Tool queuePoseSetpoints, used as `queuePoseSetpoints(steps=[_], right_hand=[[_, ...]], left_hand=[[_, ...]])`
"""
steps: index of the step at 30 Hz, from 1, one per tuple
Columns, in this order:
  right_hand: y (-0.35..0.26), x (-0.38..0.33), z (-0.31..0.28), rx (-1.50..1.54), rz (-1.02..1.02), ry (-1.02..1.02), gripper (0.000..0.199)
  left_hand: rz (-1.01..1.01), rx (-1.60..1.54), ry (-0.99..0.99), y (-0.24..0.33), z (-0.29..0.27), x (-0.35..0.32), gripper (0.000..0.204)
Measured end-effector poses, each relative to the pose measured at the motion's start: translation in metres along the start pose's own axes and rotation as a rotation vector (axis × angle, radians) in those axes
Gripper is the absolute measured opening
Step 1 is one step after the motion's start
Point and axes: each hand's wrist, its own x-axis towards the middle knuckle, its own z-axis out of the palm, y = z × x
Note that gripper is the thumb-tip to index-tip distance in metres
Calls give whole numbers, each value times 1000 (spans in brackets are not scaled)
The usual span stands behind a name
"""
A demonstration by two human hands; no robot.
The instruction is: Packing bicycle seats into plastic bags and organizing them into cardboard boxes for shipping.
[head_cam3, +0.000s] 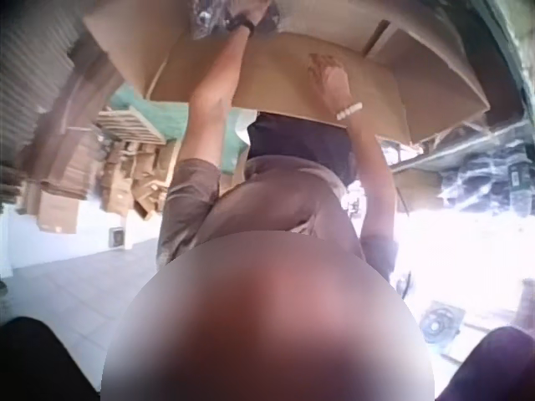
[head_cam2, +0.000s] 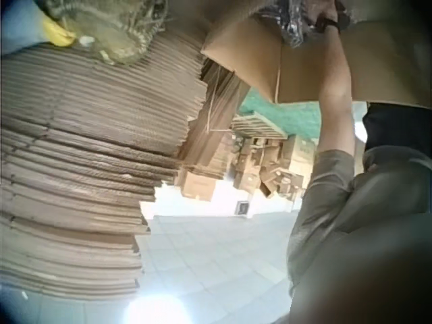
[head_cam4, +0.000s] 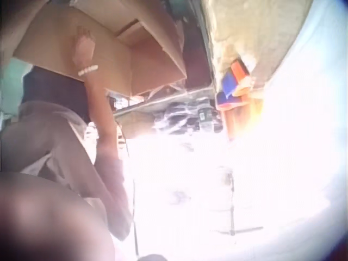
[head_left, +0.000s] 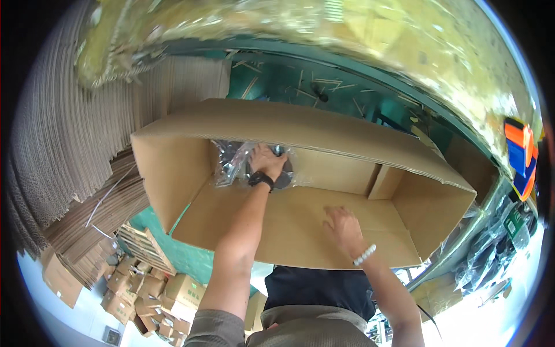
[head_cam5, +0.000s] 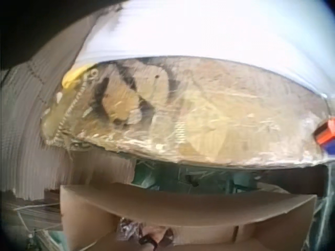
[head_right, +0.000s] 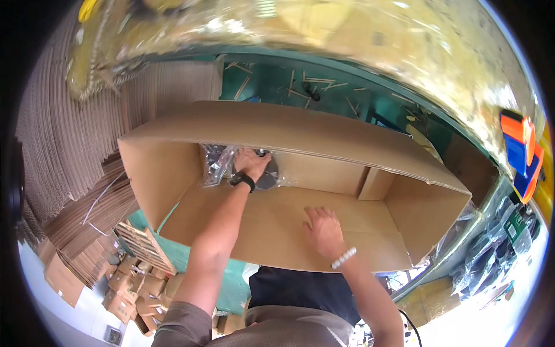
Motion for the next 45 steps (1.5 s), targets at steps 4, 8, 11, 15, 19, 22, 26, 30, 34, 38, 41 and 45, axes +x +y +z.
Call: queuePoseSetpoints(steps=[4,8,11,15,19,22,26,30,34,38,41,45], right_hand=[[41,-68,-20,77,20,116,36],[54,-104,-54,97,-10,244,35],[59,-151,-104,339,-179,617,33],[136,-256,-172,284,79,1133,30],[293,-365,-202,122,638,1603,42],[369,-434,-226,-100,792,1746,46],[434,-498,-277,-159,891,1694,51],[479,-501,-307,-95,1014,1271,67],[482,-490,-278,-193,1093,1004,72],[481,-486,-257,-126,986,967,73],[470,-505,-252,-165,879,1209,64],[443,-575,-255,54,866,1300,63]], left_hand=[[-44,54,-290,15,-14,14,80],[69,163,-24,-7,-35,-9,82],[121,12,117,32,-49,-41,78],[175,-537,-144,182,-86,-129,34],[761,-640,-164,399,-133,-256,24],[973,-684,-371,538,-131,-332,34],[1176,-605,-451,699,-71,-405,59],[1175,-430,-197,824,3,-433,81],[775,-160,-605,843,36,-441,98],[829,-181,-550,811,35,-431,75],[875,-481,-512,759,21,-430,59],[908,-614,-627,676,-50,-432,50]])
